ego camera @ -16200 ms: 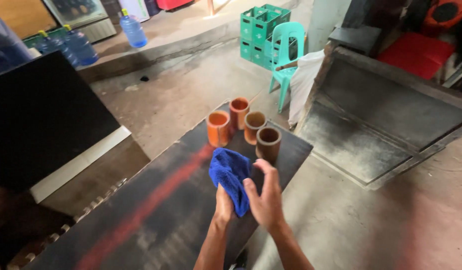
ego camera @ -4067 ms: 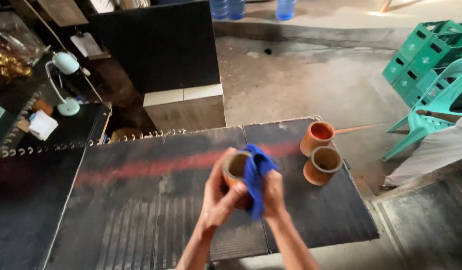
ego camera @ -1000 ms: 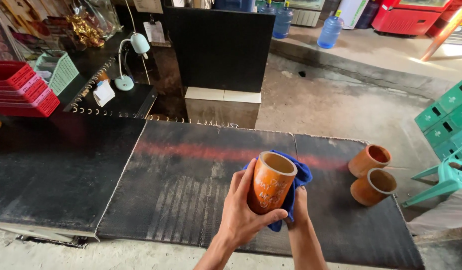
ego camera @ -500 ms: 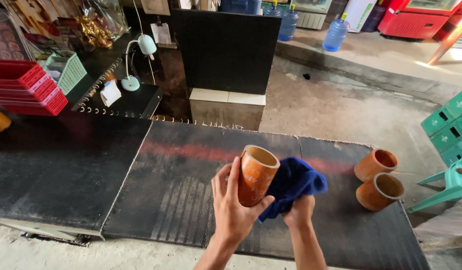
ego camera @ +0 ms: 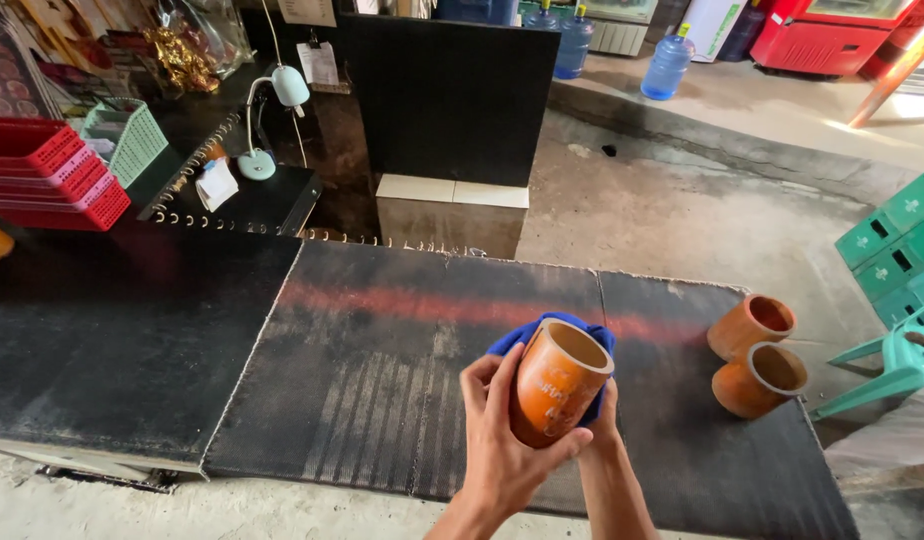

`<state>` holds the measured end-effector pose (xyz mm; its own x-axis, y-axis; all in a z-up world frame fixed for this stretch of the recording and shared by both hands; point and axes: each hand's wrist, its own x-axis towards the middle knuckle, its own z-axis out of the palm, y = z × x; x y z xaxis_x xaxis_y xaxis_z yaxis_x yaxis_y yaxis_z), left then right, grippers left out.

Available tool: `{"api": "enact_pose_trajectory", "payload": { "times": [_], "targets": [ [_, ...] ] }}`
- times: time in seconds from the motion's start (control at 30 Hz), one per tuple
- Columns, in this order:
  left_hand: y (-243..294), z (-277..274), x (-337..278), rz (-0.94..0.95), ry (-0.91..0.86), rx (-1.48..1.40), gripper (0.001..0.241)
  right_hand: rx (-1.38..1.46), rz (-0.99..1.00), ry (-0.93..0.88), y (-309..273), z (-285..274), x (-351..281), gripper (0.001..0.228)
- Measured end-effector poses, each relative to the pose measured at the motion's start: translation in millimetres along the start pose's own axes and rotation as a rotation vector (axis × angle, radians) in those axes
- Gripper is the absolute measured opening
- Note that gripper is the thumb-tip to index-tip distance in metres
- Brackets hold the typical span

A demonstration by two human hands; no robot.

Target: The recorder washes a blue cleaning cloth in a small sink, wipes down several bamboo-style cups on a bar counter, and then proceeds to arrange red plastic chairs in a seating area.

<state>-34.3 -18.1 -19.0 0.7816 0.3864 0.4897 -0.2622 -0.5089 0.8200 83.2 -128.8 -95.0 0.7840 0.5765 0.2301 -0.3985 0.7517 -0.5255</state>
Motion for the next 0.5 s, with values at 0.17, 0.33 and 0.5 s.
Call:
{"api": "enact_pose_trajectory", "payload": {
  "times": [0.17,0.33,0.5],
  "targets": [
    [-4,-11,6,-0.124,-0.157,-0.145,0.111,0.103,0.045,-0.062,-3,40,5,0.065],
    [2,-6,-2,-0.091,-0.161,-0.108,0.109,0.149,0.058,-0.241,0,41,9,0.063],
    [0,-7,5,-0.078,-0.131,-0.067,0.108,0.055,0.01,0.019,14,-11,9,0.056]
  ]
}}
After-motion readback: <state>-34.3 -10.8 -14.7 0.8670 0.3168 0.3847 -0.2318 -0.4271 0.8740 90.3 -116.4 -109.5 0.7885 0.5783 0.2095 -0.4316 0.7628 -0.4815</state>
